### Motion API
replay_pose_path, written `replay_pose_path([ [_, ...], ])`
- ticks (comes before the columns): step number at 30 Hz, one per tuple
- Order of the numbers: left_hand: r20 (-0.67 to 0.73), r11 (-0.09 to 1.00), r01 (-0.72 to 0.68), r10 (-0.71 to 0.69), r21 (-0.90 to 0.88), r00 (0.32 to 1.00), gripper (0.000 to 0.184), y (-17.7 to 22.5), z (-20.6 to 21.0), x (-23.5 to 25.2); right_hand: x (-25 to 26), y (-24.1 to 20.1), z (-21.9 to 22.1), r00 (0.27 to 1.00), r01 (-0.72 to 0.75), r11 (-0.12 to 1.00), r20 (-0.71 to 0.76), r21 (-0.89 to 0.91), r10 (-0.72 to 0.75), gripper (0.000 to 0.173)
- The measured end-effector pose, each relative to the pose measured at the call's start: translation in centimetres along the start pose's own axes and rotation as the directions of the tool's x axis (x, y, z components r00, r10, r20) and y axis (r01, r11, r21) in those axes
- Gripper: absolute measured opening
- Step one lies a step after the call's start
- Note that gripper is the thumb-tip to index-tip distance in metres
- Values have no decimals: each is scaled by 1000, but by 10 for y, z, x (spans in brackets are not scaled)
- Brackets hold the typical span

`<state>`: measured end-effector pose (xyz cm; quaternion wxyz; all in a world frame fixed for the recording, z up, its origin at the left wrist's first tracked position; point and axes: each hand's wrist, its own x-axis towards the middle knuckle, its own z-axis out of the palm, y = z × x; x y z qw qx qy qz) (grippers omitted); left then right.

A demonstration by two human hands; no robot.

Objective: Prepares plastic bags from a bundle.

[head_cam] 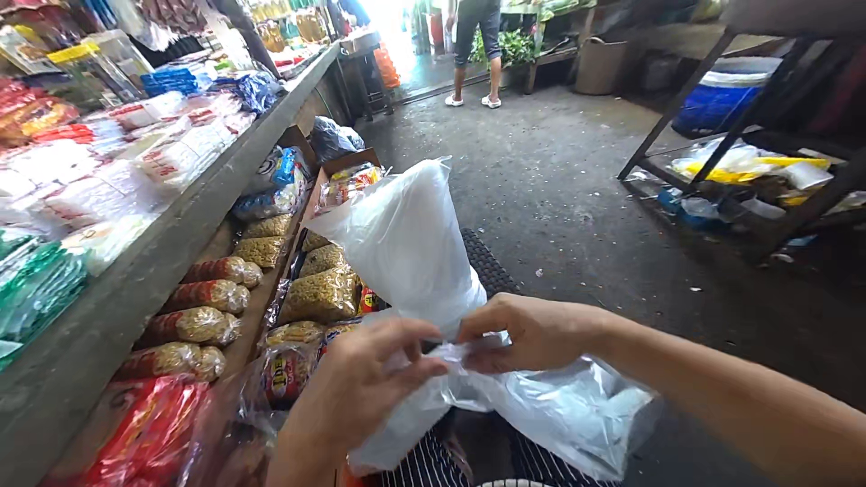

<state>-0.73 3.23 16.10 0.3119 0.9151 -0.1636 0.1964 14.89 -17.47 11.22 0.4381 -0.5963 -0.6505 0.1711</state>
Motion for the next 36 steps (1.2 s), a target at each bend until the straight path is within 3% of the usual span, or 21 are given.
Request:
replay_pose_path([
  [1,-80,990,140,-139,6,987,36,-1,-4,-2,-4,0,2,990,15,999,-139,-43,-21,23],
  [3,-153,944,328,-327,-25,932,47,-27,-8,-14,-9,2,8,895,-43,962,-439,-270,-83,23],
  [6,-122,906,383,-406,-179,906,63,-41,14,-20,-7,12,25,765,-175,799,-591,-575,-257,21],
  [9,-152,875,313,-389,-369,909,65,-34,48,-9,-2,19,45,760,-148,760,-565,-633,-323,17],
  [11,-189,772,277,-453,-572,872,33,-35,62,0,-1,18,54,764,-120,838,-588,-532,-264,22],
  [13,-211,624,171,-489,-763,846,7,-45,63,0,-6,11,50,799,-117,957,-597,-267,-69,27],
  [16,-178,618,98,-370,-780,912,12,-64,52,-12,-20,0,19,846,-184,982,-501,46,182,26],
  [19,-145,691,134,-331,-711,933,17,-62,46,-18,-28,0,-17,891,-319,947,-327,40,315,25],
  [20,-153,706,129,-322,-697,934,13,-60,46,-18,-27,0,-23,904,-315,949,-304,5,301,27],
  [23,-135,696,98,-272,-712,953,8,-55,47,-14,-10,-4,-21,957,-189,980,-236,-56,171,62],
  [24,-125,691,77,-238,-719,963,7,-54,48,-13,-2,-6,-16,965,-168,985,-210,-48,155,63],
  [28,-153,688,11,-177,-726,972,9,-55,49,-11,15,1,1,962,-61,998,-267,28,66,25],
  [32,-145,724,115,-287,-680,947,14,-51,52,-19,16,-3,4,961,3,1000,-275,21,3,25],
  [34,-182,778,107,-275,-619,944,15,-51,53,-18,16,-4,2,973,-15,999,-232,31,21,24],
  [36,-257,752,67,-307,-656,916,19,-49,54,-15,15,-3,2,966,-87,996,-245,10,87,22],
])
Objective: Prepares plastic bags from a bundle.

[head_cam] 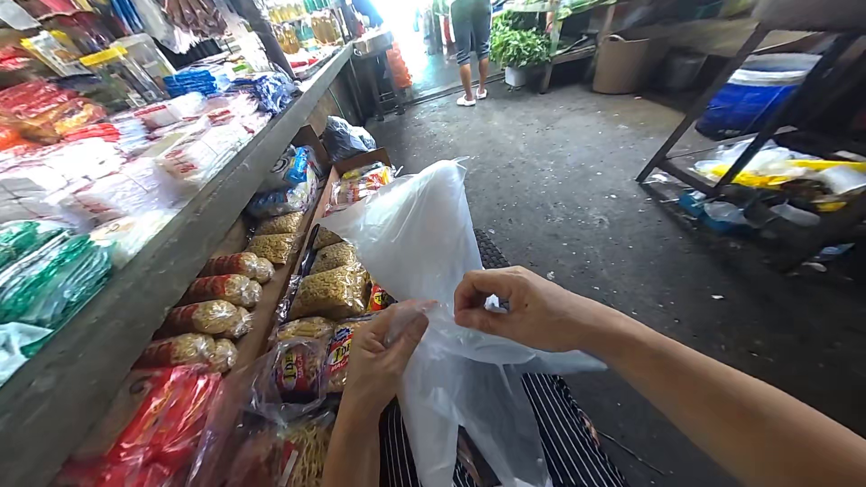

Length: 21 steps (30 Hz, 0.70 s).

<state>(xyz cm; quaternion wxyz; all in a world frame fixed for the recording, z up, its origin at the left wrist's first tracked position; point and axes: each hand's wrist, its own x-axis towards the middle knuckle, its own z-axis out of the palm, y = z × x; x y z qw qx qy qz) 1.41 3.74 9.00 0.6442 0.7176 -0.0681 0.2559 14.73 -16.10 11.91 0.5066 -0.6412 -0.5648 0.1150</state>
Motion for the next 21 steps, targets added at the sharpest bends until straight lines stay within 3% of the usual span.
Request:
replay_pose_path([
  [4,-110,977,18,-42,-211,993,12,4,10,0,1,3,5,994,-101,993,-31,66,103,25],
  [6,-153,964,33,-75,-262,985,13,5,18,-3,1,4,8,995,-105,985,21,138,103,31],
  [8,-184,951,20,-81,-310,980,9,6,21,-4,1,2,11,998,-64,993,-17,96,66,27],
  [12,-44,932,-31,16,-360,999,11,-4,10,-5,5,5,8,986,43,995,-157,-85,-56,32],
  [16,-25,944,40,-51,-328,998,20,-4,7,-5,7,11,13,965,77,988,-240,-132,-107,31],
  [18,8,955,122,-124,-271,992,15,-1,4,-7,8,12,13,953,80,986,-278,-148,-119,30],
  [21,136,974,206,-192,-98,972,15,-3,-4,-5,9,9,16,959,91,995,-273,40,-76,29],
])
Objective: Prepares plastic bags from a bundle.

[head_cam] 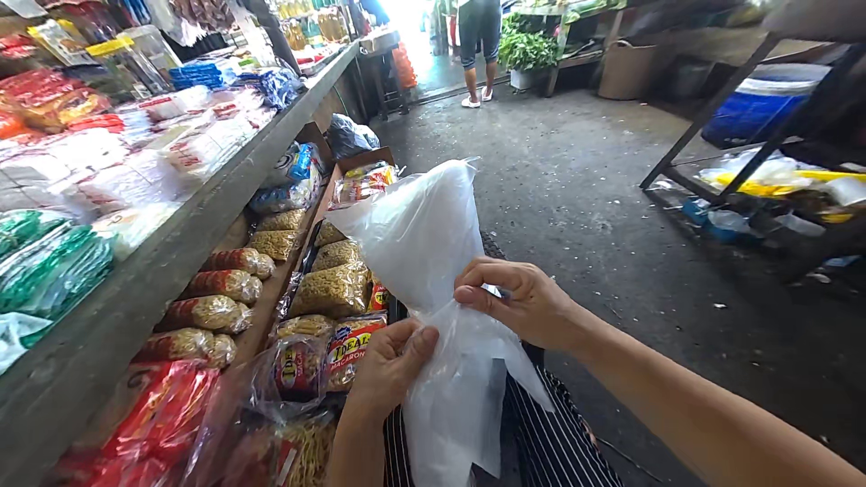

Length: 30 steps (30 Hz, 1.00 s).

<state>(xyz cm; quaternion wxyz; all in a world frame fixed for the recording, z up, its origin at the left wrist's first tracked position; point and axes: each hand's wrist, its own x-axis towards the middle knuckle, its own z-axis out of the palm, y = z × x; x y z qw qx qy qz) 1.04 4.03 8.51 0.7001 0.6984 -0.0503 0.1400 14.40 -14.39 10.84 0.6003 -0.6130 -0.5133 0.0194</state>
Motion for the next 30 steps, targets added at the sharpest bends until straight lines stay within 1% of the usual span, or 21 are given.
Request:
replay_pose_path([
  [1,25,1000,5,-6,30,1000,18,-1,-1,1,-1,-2,3,998,-57,990,22,133,54,25],
  [2,24,998,-11,10,54,1000,20,-2,-2,3,-2,-5,6,990,-137,951,71,277,122,22],
  [3,-3,996,-47,47,76,999,21,-3,-2,5,-4,-5,8,977,-208,894,136,396,166,20],
  [4,-46,992,-91,95,84,994,21,-3,-3,8,-6,-3,7,961,-263,845,203,466,187,19],
  [6,-169,989,-146,147,20,975,28,2,-7,11,-12,6,-4,915,-350,803,362,483,180,12],
  [7,-239,986,-157,138,-61,961,33,7,-11,11,-15,10,-14,883,-376,822,433,428,178,13],
  [9,-354,969,-173,103,-174,930,39,18,-21,9,-21,16,-33,838,-359,880,522,312,157,16],
  [10,-364,964,-177,96,-196,927,38,20,-25,8,-24,18,-41,848,-317,899,515,301,126,17],
  [12,-274,961,-167,103,-221,956,26,18,-36,1,-31,22,-52,912,-224,910,405,350,69,16],
  [14,-96,956,-176,157,-234,983,26,14,-45,-7,-32,20,-59,973,-146,868,226,474,41,16],
  [16,123,954,-165,200,-252,972,27,10,-55,-8,-26,12,-64,996,-80,783,88,616,32,18],
  [17,167,960,-142,184,-240,969,23,9,-58,-4,-21,9,-65,998,-56,752,50,656,31,18],
  [18,125,970,-128,156,-208,980,18,11,-59,1,-15,6,-66,999,-38,737,15,675,38,19],
  [19,25,975,-132,138,-179,990,12,13,-60,7,-7,5,-67,998,-23,734,-25,678,55,21],
  [21,-136,976,-169,150,-135,979,2,23,-64,26,13,-1,-67,995,12,721,-82,693,63,24],
  [23,-224,986,-144,123,-83,967,14,43,-64,47,37,-11,-66,982,46,716,-164,696,97,23],
  [25,-319,998,-53,64,43,946,27,68,-62,71,59,-20,-67,955,43,748,-247,662,164,29],
  [26,-367,992,-1,47,124,929,25,76,-62,83,68,-25,-67,937,9,763,-271,647,219,31],
  [27,-422,975,61,37,215,906,19,82,-63,95,76,-27,-67,917,-36,771,-286,636,278,31],
  [29,-508,889,191,53,416,860,7,84,-67,117,94,-29,-66,861,-126,756,-308,643,406,28],
  [30,-523,834,253,50,490,851,11,82,-70,125,101,-27,-65,830,-169,744,-314,646,461,26],
])
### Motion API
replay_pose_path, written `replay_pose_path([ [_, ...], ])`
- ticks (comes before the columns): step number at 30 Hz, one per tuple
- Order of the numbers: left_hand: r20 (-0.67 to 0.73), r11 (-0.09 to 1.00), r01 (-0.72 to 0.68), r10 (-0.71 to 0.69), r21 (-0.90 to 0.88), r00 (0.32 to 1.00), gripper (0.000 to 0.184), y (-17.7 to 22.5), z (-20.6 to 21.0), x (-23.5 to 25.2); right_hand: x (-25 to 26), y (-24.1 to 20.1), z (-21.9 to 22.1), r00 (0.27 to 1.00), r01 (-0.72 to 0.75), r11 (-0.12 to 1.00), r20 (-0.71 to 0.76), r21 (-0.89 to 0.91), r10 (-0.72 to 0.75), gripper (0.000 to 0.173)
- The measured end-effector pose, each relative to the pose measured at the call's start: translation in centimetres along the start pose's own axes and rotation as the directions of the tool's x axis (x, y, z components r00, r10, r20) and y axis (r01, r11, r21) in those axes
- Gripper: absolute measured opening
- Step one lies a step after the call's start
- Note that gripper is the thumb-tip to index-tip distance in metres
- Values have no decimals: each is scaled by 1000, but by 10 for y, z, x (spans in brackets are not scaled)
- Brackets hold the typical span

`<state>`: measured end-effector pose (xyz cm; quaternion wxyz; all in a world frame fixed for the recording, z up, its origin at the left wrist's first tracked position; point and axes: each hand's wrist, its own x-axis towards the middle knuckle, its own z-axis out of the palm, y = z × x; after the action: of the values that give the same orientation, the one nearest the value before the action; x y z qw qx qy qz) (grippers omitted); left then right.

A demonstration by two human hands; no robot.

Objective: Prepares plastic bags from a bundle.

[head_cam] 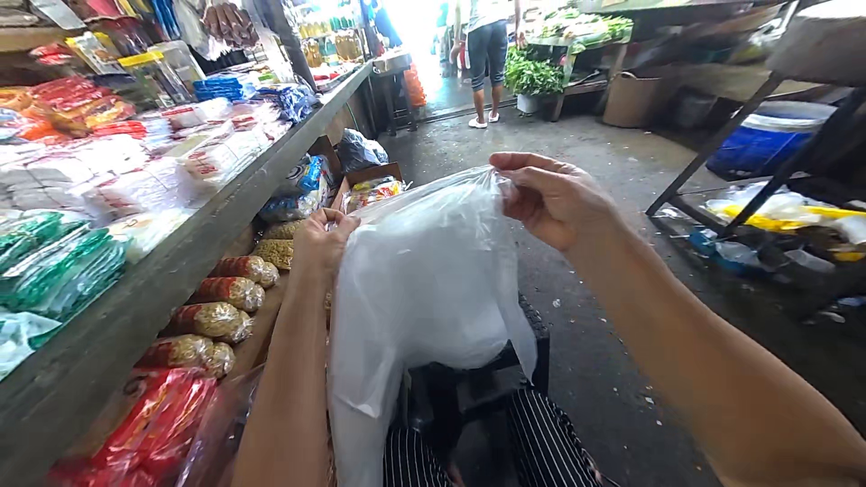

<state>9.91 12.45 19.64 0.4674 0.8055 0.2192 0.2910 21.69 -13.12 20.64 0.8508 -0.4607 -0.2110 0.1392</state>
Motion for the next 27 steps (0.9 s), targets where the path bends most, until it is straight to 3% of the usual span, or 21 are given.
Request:
replay_pose_path([
  [4,146,982,101,-125,156,981,18,-25,15,19,8,19,-6,984,-177,972,-61,-154,169,22],
  [8,253,936,347,-352,63,901,22,-62,28,11,3,39,-25,924,-378,873,-72,-309,375,15],
  [10,265,886,459,-426,-74,865,21,-73,36,4,3,47,-35,889,-445,815,-75,-371,451,14],
  [12,328,819,520,-435,-244,839,15,-91,44,-3,2,57,-44,870,-470,773,-77,-426,487,13],
  [15,459,717,551,-352,-428,816,18,-160,64,0,2,75,-56,865,-466,756,-56,-459,499,13],
  [19,402,704,632,-503,-323,765,11,-139,85,-35,-4,110,-78,845,-486,689,-87,-538,527,15],
  [23,543,606,690,-452,-396,708,19,-177,107,-54,-18,142,-104,812,-551,683,-120,-480,571,14],
  [25,529,573,693,-460,-438,713,16,-185,112,-59,-20,146,-106,807,-562,689,-122,-457,577,11],
  [27,463,698,613,-433,-370,773,12,-184,110,-52,-12,143,-107,802,-549,673,-87,-496,591,11],
])
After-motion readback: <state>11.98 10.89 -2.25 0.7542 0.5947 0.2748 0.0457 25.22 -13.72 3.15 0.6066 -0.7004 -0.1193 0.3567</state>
